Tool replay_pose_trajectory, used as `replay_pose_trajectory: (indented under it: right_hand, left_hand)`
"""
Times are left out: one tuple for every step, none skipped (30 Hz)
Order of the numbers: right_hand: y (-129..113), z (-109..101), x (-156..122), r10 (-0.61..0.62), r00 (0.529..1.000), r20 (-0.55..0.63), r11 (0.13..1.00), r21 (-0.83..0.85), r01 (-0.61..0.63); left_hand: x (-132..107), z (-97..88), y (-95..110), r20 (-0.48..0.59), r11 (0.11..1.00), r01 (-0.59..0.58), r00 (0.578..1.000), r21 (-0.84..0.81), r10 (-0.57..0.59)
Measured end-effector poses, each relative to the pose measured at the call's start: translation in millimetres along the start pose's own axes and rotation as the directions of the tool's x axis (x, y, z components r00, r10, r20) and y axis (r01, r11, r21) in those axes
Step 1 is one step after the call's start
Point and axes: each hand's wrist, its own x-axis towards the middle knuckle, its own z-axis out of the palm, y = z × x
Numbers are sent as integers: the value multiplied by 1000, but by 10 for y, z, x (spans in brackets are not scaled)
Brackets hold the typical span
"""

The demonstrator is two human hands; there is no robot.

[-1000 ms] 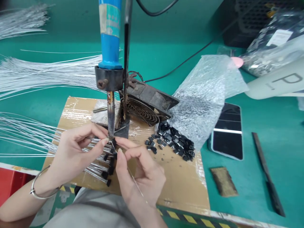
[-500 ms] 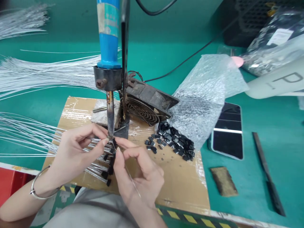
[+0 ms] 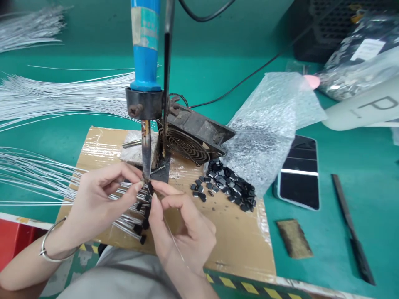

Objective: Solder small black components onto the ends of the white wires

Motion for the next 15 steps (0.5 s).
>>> replay_pose_trajectory:
  right_hand:
    - [-3, 0, 0, -2, 1000, 1, 1000, 6, 2]
    - [-6, -1, -1, -4, 1000, 2, 1000, 11, 4]
    - [-9, -2, -1, -5, 1000, 2, 1000, 13, 5]
    - [-10, -2, -2, -7, 1000, 2, 1000, 12, 7]
    - [-9, -3, -2, -11, 1000, -2, 1000, 7, 11]
    - [-7, -3, -3, -15, 1000, -5, 1000, 2, 15]
    - [-3, -3, -3, -18, 1000, -6, 1000, -2, 18]
    - [3, -3, -3, -19, 1000, -6, 1000, -5, 19]
    - [9, -3, -2, -19, 1000, -3, 1000, -8, 19]
    - [15, -3, -2, -19, 1000, 1, 1000, -10, 19]
    - [20, -3, -1, -20, 1000, 4, 1000, -14, 20]
    - [25, -3, 0, -22, 1000, 4, 1000, -23, 22]
    - [30, -2, 1, -26, 1000, 1, 999, -31, 26]
    - [33, -2, 2, -30, 1000, 0, 999, -40, 30]
    - [37, -2, 3, -33, 999, 2, 998, -47, 33]
  left_hand:
    - [-2, -3, 0, 2, 1000, -2, 1000, 1, 2]
    - [-4, -5, 1, 2, 1000, -4, 1000, 2, 4]
    - [-7, -7, 3, 1, 1000, -6, 1000, 3, 6]
    - [-9, -8, 5, 0, 1000, -7, 1000, 5, 7]
    - [-11, -8, 6, -1, 1000, -8, 1000, 6, 8]
    - [-12, -6, 7, -2, 1000, -11, 1000, 9, 11]
    - [-12, -3, 6, -2, 1000, -14, 1000, 13, 14]
    - [-12, -1, 5, -1, 1000, -19, 1000, 17, 19]
    - [-10, 2, 2, 0, 1000, -24, 1000, 21, 24]
    - [-8, 4, -2, 0, 999, -28, 1000, 26, 28]
    - [-5, 5, -6, 0, 999, -32, 999, 31, 32]
    - [-4, 6, -11, 0, 999, -35, 999, 34, 35]
    - [-3, 6, -17, 0, 999, -37, 999, 37, 38]
    - [-3, 6, -24, -2, 999, -36, 999, 40, 36]
    - [-4, 6, -32, -4, 998, -32, 999, 44, 33]
